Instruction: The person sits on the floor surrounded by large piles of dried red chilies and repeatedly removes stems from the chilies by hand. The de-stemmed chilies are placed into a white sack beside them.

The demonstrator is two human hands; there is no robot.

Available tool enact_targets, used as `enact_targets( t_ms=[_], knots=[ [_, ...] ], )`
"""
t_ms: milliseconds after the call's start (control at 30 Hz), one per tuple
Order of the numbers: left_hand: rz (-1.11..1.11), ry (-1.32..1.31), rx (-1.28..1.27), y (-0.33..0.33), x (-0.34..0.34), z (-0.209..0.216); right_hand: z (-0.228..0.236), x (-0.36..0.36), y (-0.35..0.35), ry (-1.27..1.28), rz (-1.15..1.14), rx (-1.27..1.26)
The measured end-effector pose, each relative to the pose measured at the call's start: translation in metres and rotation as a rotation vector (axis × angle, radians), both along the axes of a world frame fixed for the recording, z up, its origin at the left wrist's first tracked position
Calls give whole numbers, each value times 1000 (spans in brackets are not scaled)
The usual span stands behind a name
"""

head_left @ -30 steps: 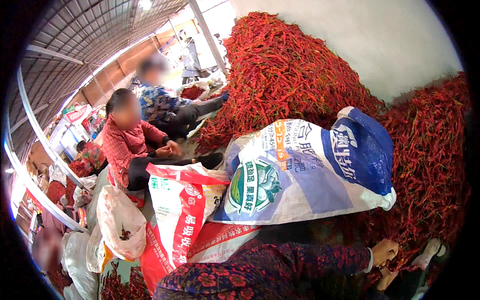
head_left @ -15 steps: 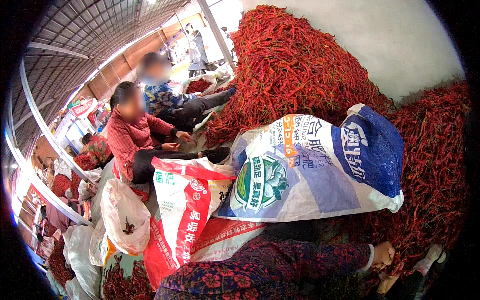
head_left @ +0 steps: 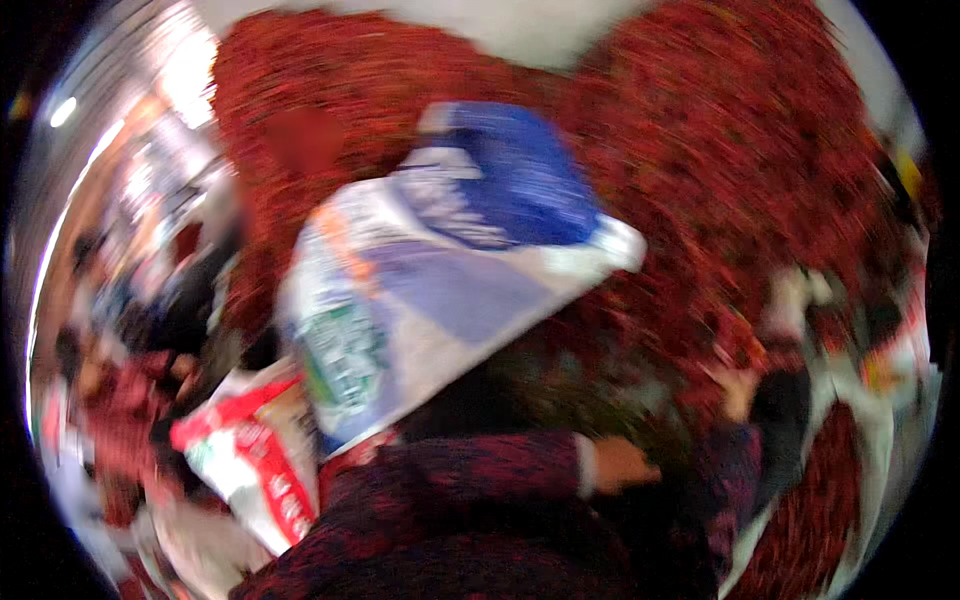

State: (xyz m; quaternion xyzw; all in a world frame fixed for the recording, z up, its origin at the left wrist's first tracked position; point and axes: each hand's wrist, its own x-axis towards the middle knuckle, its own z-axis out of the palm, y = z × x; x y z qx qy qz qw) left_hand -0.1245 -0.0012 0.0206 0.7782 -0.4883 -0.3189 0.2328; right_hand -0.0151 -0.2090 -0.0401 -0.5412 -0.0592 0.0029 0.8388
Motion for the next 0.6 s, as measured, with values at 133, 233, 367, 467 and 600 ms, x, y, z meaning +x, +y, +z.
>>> enact_targets(
  t_ms=[133, 233, 367, 467, 600],
  knots=[
    [546, -205, -481, 25, 51, 33, 6, 9, 11, 44, 141, 268],
    [1087, 201, -772, 32, 81, 74, 16, 8, 8, 80, 109, 195],
    [1081, -16, -803, 28, 117, 73, 21, -1, 15, 74, 104, 194],
    [992, 172, -695, 18, 128, 57, 32, 0, 18, 68, 194, 115],
    [959, 526, -747, 11, 140, 42, 36, -1, 22, 96, 273, 123]
  ],
)
